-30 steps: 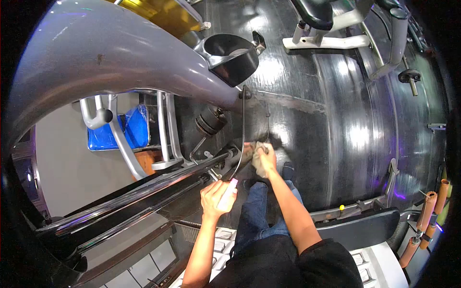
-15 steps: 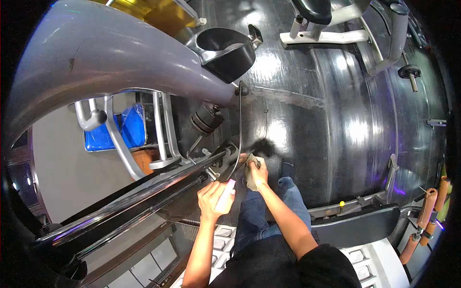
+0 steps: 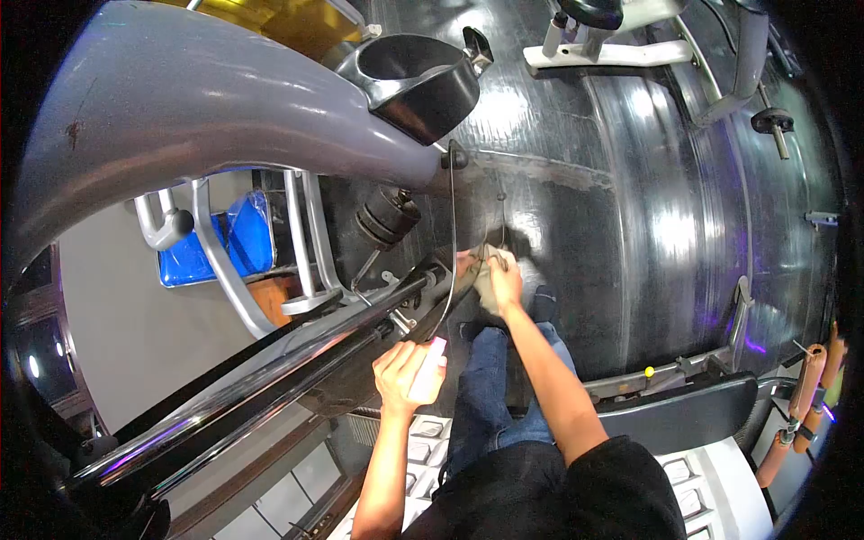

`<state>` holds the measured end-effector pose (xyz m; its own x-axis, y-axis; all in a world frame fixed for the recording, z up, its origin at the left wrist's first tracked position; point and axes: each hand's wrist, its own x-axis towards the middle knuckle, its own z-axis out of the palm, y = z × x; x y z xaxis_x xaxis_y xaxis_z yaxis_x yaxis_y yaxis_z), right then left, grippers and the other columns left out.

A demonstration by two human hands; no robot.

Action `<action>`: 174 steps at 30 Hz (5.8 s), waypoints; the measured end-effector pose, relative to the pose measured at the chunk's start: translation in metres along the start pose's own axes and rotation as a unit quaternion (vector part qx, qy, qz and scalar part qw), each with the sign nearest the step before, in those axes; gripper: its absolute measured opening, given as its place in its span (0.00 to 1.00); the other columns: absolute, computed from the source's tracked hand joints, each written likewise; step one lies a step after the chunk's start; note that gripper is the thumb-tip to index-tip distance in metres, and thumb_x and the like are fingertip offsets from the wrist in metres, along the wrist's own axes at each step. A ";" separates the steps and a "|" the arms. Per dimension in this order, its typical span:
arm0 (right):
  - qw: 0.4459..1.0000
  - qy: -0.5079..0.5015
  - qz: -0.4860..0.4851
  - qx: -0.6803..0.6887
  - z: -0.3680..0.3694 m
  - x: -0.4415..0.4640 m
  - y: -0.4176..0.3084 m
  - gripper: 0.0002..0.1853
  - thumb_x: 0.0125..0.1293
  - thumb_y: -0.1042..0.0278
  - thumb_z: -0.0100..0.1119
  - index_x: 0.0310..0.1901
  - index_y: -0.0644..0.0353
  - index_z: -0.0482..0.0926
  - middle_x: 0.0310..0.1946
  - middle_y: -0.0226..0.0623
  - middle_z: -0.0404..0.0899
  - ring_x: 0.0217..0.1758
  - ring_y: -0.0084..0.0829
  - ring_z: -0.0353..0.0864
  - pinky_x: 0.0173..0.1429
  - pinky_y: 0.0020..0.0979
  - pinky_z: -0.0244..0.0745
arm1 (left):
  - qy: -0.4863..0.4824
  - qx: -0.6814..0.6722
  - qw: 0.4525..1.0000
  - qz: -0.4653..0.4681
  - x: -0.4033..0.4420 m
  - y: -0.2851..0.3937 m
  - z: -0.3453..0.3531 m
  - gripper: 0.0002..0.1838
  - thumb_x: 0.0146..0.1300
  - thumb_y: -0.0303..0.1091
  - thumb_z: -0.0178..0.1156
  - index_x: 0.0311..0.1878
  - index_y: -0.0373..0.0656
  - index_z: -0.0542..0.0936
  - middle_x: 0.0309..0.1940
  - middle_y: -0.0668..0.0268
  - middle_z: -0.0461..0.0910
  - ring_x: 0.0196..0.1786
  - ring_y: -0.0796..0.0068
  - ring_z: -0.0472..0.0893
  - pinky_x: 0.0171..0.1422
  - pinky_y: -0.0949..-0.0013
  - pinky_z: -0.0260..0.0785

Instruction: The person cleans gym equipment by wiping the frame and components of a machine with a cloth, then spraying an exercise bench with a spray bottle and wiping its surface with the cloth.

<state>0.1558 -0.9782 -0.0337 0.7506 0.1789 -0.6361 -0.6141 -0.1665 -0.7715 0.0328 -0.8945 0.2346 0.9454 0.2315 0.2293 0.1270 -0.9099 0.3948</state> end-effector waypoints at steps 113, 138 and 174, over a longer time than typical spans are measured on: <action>0.939 -0.087 -0.324 -0.073 -0.038 -0.134 -0.192 0.17 0.67 0.65 0.62 0.56 0.56 0.78 0.46 0.44 0.86 0.51 0.38 0.87 0.54 0.35 0.79 | 0.026 -0.064 0.998 -0.003 0.002 0.002 0.001 0.09 0.55 0.34 0.65 0.35 0.40 0.82 0.25 0.60 0.78 0.28 0.58 0.80 0.34 0.60 0.73; 0.762 -0.212 -0.486 -0.371 -0.066 -0.129 -0.232 0.15 0.61 0.58 0.62 0.50 0.34 0.83 0.38 0.35 0.78 0.43 0.45 0.83 0.46 0.46 0.80 | 0.038 -0.223 0.974 -0.020 -0.002 -0.005 -0.006 0.12 0.55 0.34 0.65 0.38 0.35 0.84 0.27 0.60 0.83 0.28 0.59 0.82 0.34 0.62 0.73; 0.957 -0.224 -0.157 -0.099 -0.039 -0.037 -0.160 0.17 0.67 0.61 0.61 0.55 0.53 0.73 0.38 0.49 0.84 0.42 0.44 0.87 0.44 0.40 0.77 | 0.032 -0.208 0.933 -0.291 0.081 0.039 0.030 0.16 0.58 0.43 0.59 0.32 0.36 0.82 0.22 0.59 0.78 0.24 0.62 0.79 0.32 0.63 0.68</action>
<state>0.2354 -0.9959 0.1140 0.6839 0.6404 -0.3496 -0.2831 -0.2087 -0.9361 0.1235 -0.9219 0.2421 0.7310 0.6770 -0.0850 0.4737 -0.4139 0.7774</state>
